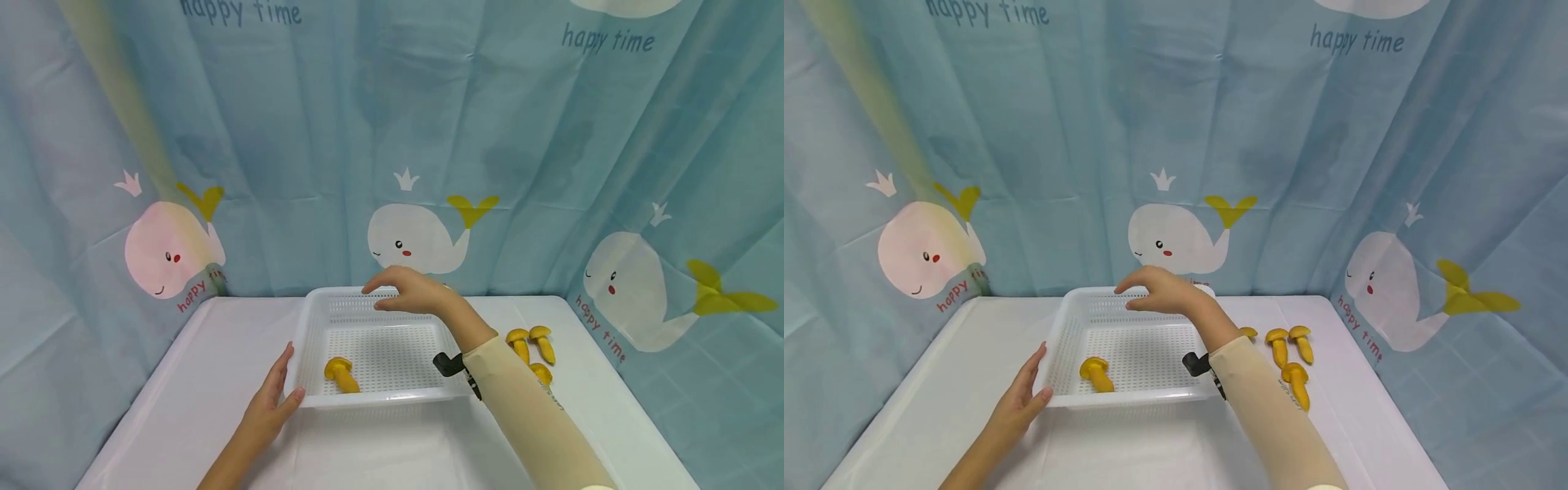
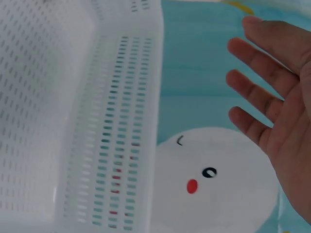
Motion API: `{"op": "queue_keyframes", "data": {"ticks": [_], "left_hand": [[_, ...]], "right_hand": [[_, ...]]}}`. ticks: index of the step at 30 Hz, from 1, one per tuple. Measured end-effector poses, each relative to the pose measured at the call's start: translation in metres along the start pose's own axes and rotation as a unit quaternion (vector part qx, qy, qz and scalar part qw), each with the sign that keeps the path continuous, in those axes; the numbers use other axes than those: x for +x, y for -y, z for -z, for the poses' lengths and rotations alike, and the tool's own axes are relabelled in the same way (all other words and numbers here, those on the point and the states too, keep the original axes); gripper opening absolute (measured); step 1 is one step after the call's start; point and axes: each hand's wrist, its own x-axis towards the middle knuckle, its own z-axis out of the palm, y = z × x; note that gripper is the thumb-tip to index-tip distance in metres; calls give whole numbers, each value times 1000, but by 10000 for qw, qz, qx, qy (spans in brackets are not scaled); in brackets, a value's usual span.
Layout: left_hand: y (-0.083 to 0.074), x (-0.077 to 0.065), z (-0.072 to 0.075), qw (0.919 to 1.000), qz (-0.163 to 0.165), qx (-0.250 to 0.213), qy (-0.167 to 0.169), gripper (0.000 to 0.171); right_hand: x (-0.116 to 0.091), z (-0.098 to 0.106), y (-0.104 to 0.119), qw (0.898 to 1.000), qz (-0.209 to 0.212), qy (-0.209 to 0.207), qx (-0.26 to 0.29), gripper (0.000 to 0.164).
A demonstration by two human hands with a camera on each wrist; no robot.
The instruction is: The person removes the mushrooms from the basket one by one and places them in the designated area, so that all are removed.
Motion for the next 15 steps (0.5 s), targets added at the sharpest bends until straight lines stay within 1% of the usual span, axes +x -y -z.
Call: {"op": "queue_keyframes", "data": {"ticks": [3, 6, 10, 15], "left_hand": [[0, -1, 3, 10000, -9, -24, 9, 82], [1, -2, 2, 10000, -94, -7, 16, 82], [2, -2, 2, 9998, -214, 35, -1, 82], [1, -1, 1, 9999, -90, 96, -12, 82]], "right_hand": [[10, -12, -1, 9998, -116, 69, -113, 32], [15, -24, -4, 9996, -191, 157, -167, 31], [24, -36, -7, 9991, -183, 385, -45, 33], [36, -50, -9, 9973, -276, 634, 234, 33]]}}
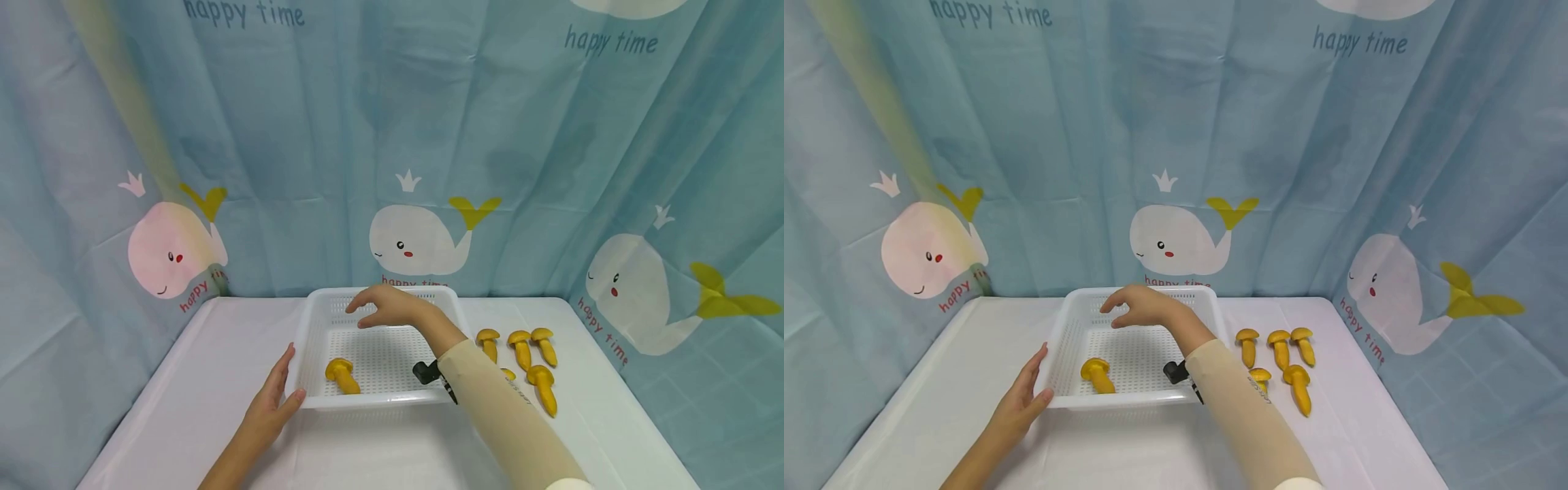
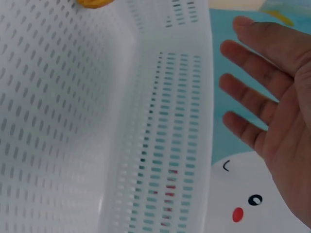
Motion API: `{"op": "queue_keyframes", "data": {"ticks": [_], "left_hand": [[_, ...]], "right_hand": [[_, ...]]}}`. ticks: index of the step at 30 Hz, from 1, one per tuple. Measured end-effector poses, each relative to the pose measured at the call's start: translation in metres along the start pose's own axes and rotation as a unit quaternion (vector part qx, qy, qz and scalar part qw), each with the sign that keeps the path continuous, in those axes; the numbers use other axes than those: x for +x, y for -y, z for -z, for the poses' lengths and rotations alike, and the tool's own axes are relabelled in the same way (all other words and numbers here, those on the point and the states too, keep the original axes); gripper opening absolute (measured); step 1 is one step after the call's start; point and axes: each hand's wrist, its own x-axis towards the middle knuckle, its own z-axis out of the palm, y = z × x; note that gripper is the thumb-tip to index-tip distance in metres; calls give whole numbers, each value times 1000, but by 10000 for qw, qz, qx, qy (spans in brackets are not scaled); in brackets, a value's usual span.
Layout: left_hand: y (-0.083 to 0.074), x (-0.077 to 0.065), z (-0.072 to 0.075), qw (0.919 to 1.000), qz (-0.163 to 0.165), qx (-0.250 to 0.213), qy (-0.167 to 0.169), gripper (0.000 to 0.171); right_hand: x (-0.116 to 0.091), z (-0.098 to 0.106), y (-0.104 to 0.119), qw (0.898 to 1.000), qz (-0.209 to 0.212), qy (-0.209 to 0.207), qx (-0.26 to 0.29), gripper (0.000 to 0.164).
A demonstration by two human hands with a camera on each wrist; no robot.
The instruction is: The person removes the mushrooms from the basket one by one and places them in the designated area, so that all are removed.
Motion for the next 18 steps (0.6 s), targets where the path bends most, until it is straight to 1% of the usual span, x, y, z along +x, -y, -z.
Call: {"op": "queue_keyframes", "data": {"ticks": [3, 6, 9, 12, 15, 18], "left_hand": [[0, 0, 0, 10000, 23, -43, 19, 82], [1, 0, 0, 9998, -9, -181, 49, 82], [3, 0, 0, 9996, -38, -276, 85, 82], [4, 0, 0, 9994, -95, -334, 94, 81], [3, 0, 1, 9991, -154, -376, 87, 81], [3, 1, 2, 9992, -142, -359, 87, 81]], "right_hand": [[7, -8, 0, 9997, -144, 162, 80, 33], [14, -15, 0, 9990, -219, 362, 168, 34], [21, -22, 2, 9983, -125, 529, 226, 34], [26, -29, 2, 9977, -4, 612, 280, 34], [31, -35, 1, 9960, 101, 762, 464, 34], [36, -42, -2, 9928, 164, 1000, 645, 35]]}}
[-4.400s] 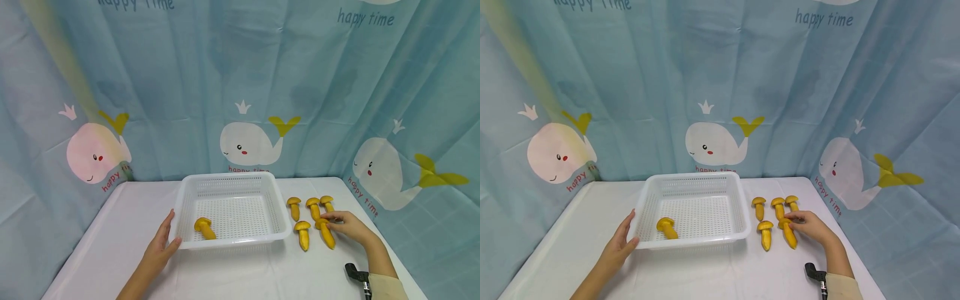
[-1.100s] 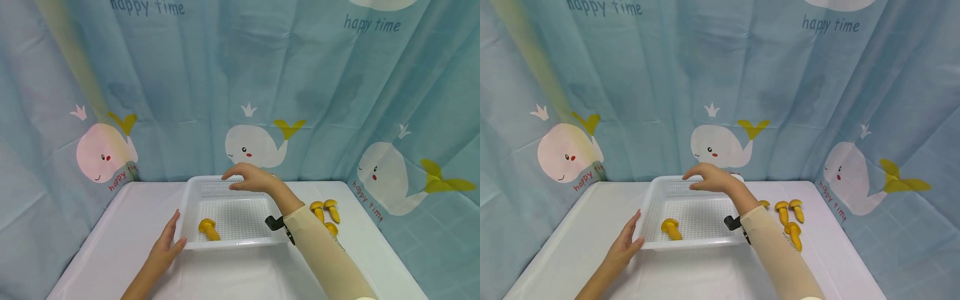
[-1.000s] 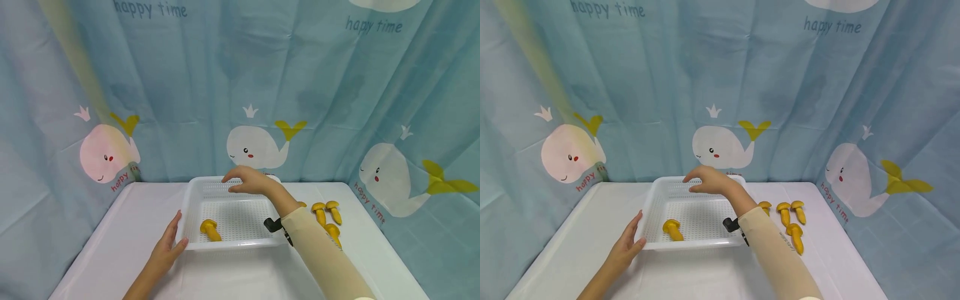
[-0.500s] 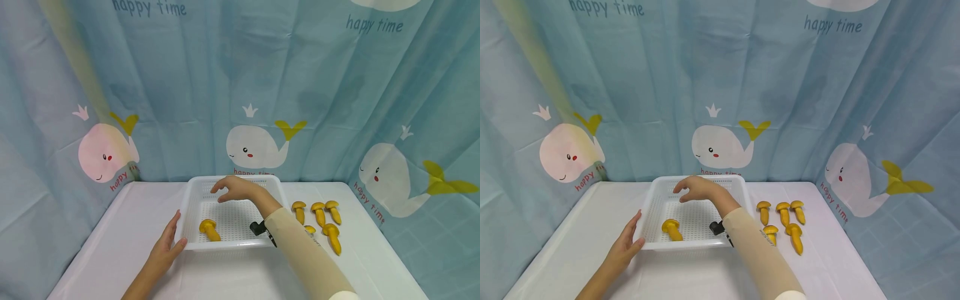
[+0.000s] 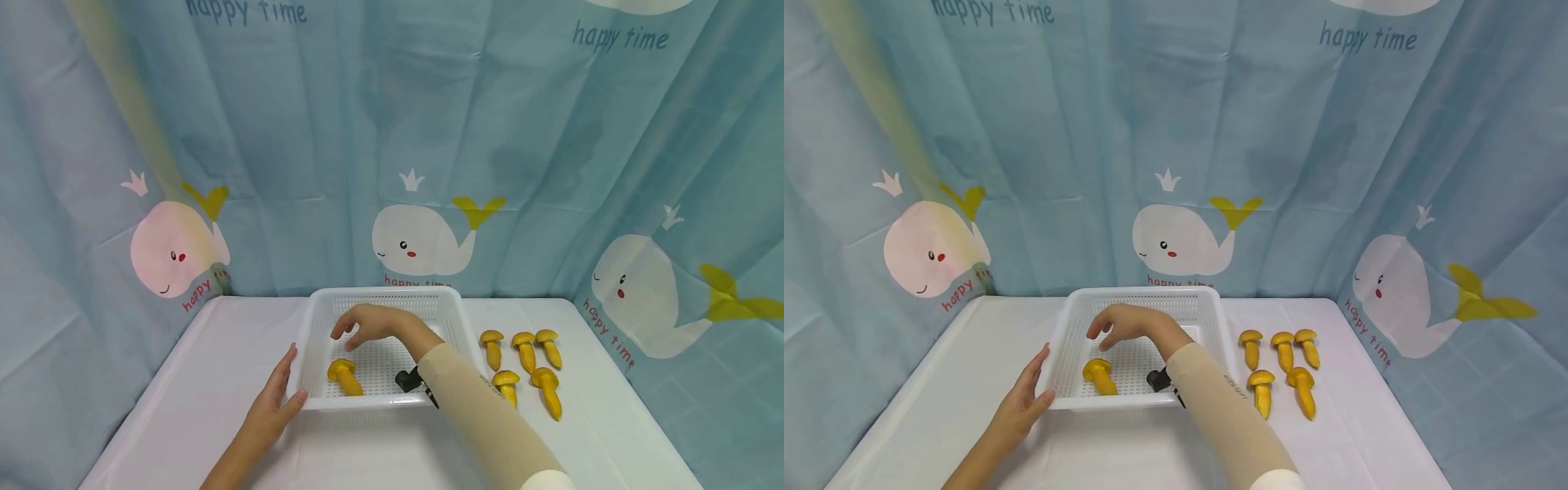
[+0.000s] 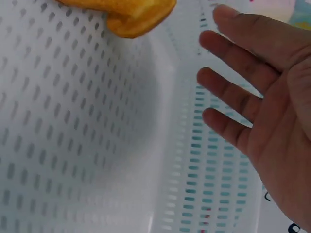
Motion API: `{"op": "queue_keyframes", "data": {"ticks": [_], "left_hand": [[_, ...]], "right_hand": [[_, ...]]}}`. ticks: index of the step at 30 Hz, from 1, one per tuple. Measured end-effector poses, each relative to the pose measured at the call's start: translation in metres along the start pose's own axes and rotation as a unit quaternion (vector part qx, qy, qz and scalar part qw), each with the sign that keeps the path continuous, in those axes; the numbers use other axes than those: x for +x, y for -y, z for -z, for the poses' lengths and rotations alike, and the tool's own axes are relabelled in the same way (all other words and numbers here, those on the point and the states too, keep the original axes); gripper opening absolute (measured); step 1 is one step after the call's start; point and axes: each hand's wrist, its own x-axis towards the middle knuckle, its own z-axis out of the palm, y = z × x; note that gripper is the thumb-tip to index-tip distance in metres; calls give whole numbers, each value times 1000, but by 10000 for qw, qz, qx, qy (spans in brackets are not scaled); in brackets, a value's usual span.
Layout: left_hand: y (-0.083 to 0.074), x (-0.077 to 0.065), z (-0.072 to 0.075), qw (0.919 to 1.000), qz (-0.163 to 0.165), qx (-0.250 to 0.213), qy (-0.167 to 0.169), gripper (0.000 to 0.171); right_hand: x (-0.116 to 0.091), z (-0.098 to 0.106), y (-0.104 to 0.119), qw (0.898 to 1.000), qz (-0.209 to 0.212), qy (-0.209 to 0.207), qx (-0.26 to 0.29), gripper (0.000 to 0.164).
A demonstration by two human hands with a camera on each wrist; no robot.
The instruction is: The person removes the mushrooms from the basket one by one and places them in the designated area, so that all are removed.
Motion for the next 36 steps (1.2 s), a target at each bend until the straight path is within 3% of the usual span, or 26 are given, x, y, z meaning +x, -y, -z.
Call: {"op": "queue_keyframes", "data": {"ticks": [9, 19, 31, 36], "left_hand": [[-3, 0, -1, 10000, -14, 22, 8, 81], [-3, -1, -1, 10000, -64, 34, -7, 80], [-2, -1, 0, 9998, 147, 168, 4, 82], [-4, 0, 1, 9997, 94, 241, -6, 82]], "right_hand": [[11, -9, -3, 9966, 134, 628, 511, 36], [17, -16, 0, 9891, -230, 1148, 891, 36], [16, -21, 1, 9866, -357, 1163, 1092, 27], [15, -18, 2, 9890, -392, 992, 1022, 25]]}}
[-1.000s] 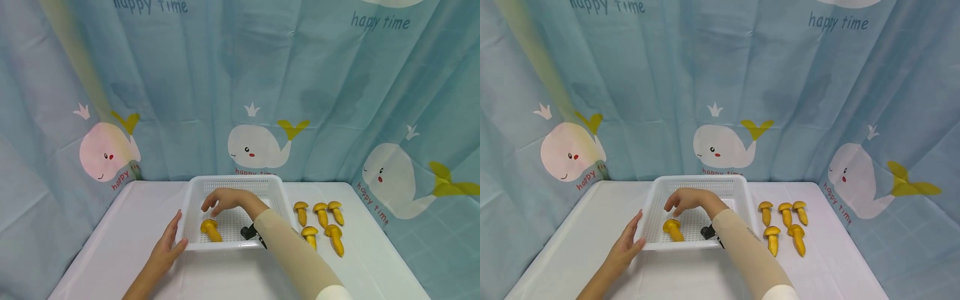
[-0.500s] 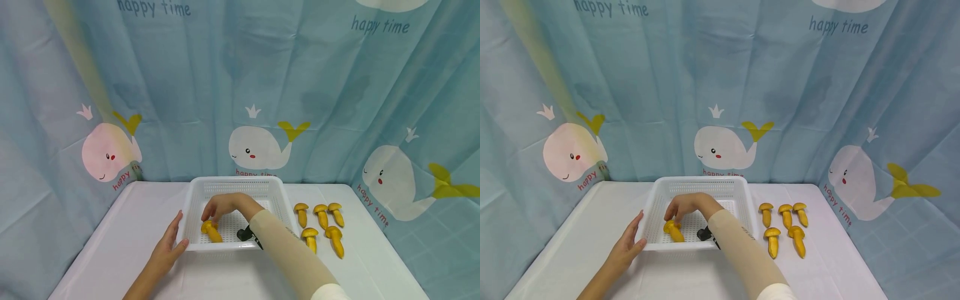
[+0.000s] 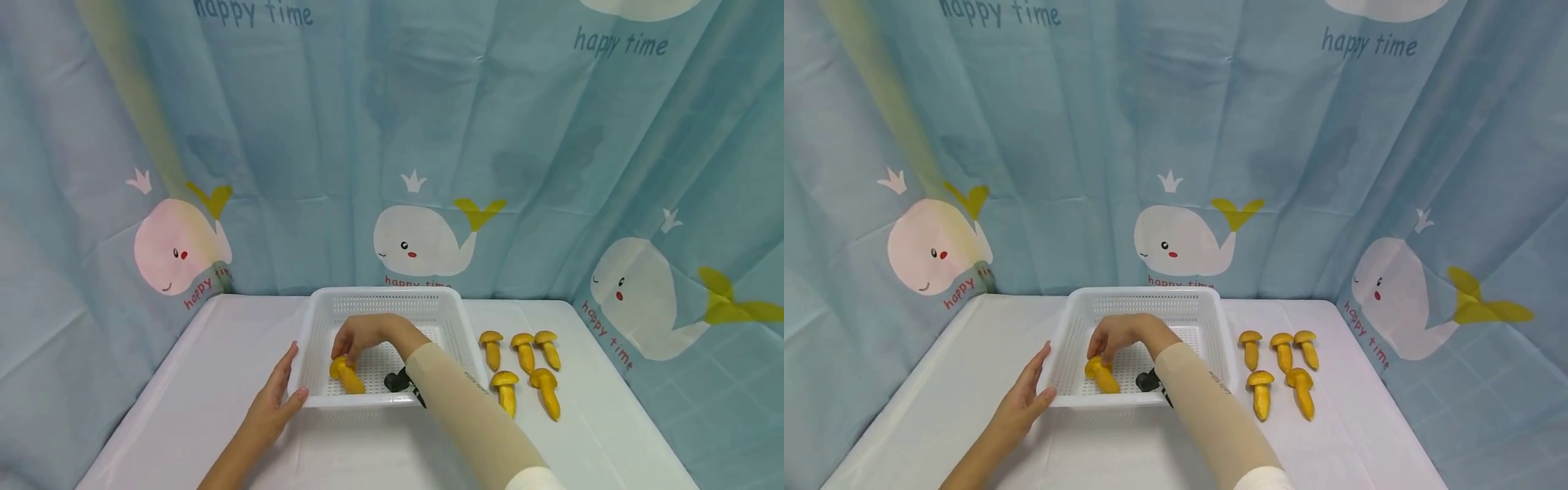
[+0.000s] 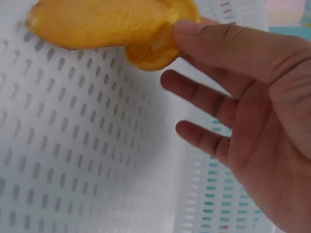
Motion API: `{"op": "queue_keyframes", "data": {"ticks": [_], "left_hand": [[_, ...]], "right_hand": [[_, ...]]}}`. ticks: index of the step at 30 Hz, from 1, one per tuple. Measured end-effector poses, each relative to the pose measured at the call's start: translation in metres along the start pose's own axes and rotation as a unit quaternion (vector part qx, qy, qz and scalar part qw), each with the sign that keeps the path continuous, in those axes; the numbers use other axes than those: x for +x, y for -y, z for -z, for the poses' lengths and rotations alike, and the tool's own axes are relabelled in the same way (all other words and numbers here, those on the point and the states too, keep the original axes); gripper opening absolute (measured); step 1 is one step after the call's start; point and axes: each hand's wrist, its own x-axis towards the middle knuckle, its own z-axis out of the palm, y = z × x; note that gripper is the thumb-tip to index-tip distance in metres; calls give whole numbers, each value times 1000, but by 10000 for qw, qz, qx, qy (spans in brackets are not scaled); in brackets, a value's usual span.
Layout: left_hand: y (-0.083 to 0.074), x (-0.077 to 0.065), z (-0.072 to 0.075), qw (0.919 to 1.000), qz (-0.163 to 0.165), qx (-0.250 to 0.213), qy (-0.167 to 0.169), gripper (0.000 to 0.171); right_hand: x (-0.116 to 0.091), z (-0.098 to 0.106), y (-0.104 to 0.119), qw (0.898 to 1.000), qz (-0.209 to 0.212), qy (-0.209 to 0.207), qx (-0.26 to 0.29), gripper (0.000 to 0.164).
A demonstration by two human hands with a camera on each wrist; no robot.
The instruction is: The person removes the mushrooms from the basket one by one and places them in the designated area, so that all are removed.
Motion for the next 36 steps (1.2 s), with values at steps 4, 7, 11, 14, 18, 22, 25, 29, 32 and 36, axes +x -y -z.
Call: {"op": "queue_keyframes", "data": {"ticks": [4, 7, 11, 14, 18, 22, 25, 29, 32, 36], "left_hand": [[1, 2, 0, 10000, -43, 30, 4, 82], [3, 2, 0, 10000, -10, 80, 4, 82], [2, 2, 0, 9999, -28, 115, -4, 81], [1, 2, 0, 10000, -42, 74, 5, 81], [1, 3, -1, 9999, -122, -9, -19, 80], [3, 2, -2, 9996, -247, -98, -48, 81], [3, 1, -2, 9998, -185, -84, -35, 81], [4, 1, -1, 10000, -58, -55, -9, 83], [4, 2, 0, 9999, -63, -127, 4, 83], [4, 2, -1, 9995, -187, -267, 5, 82]], "right_hand": [[-4, 4, 3, 9996, 81, -246, -73, 25], [-9, 6, 7, 9983, 229, -462, -272, 25], [-17, 10, 14, 9941, 403, -843, -555, 24], [-24, 14, 19, 9906, 447, -1105, -677, 24], [-33, 19, 24, 9870, 505, -1352, -705, 27], [-42, 23, 28, 9833, 596, -1557, -729, 28], [-50, 27, 35, 9797, 618, -1727, -813, 28], [-65, 31, 44, 9756, 606, -1871, -971, 29], [-77, 33, 49, 9733, 590, -1977, -1006, 30], [-92, 33, 52, 9692, 612, -2146, -1039, 30]]}}
